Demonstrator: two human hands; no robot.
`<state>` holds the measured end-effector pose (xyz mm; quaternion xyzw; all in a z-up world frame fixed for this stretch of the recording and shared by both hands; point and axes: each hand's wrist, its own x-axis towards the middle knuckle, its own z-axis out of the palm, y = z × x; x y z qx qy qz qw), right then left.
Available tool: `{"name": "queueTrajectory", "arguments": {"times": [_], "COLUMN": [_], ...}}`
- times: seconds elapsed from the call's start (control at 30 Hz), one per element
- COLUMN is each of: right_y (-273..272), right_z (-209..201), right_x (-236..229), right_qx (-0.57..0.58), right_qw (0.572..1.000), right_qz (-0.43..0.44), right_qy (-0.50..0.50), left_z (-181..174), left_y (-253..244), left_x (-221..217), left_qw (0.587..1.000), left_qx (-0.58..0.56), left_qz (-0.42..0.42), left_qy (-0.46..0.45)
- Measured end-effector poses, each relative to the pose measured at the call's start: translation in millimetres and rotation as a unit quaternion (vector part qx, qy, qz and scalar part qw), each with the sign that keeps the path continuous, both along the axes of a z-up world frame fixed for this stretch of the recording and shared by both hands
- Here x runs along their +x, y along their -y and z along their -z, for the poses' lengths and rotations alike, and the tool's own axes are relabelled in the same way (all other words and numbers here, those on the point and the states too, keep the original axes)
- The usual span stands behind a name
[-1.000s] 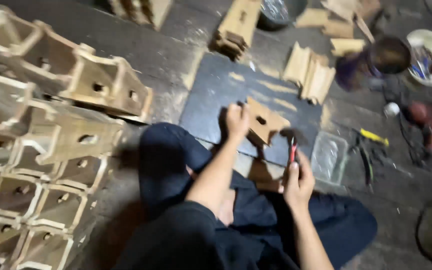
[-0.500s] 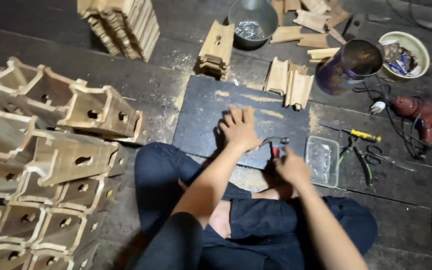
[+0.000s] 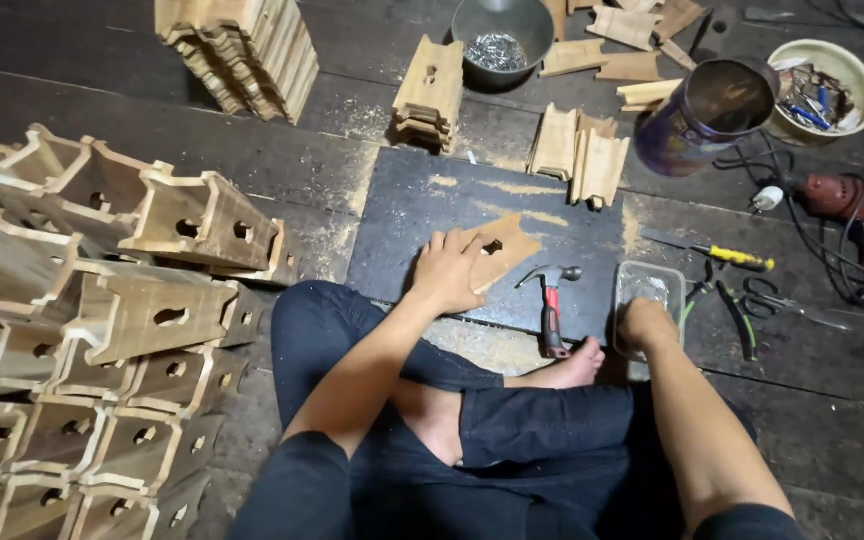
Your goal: Assembling small wooden boxes or birdhouses using a hammer and nails while sitting on the floor.
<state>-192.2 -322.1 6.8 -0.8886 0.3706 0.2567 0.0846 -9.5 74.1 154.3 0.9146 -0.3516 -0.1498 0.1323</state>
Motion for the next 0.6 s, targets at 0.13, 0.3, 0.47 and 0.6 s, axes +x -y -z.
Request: {"name": "queueTrajectory", "arguments": {"times": [0.13, 0.3, 0.47, 0.6], "right_y": [-29, -5, -43, -81], "right_z": [-43, -41, -97, -129], "right_x": [3, -6, -3, 18], "right_qx": [0.023, -0.026, 0.059, 0.252], "right_qw": [1.000, 0.971, 0.884, 0.741], "right_qz": [0.011, 0.065, 0.098, 0.097], "right_qy": [0.002, 0.227, 0.453, 0.615], "left_z": [11, 17, -2, 24], "left_y": [-5, -13, -37, -35], "left_x": [5, 12, -5, -3], "left_qw": [0.999, 0.994, 0.986, 0.968], "left_qx": [-0.014, -0.064, -0.154, -0.228], "left_qz": [0.027, 0.083, -0.006, -0.050], "left_qy": [0.014, 0.024, -0.061, -0.091]}}
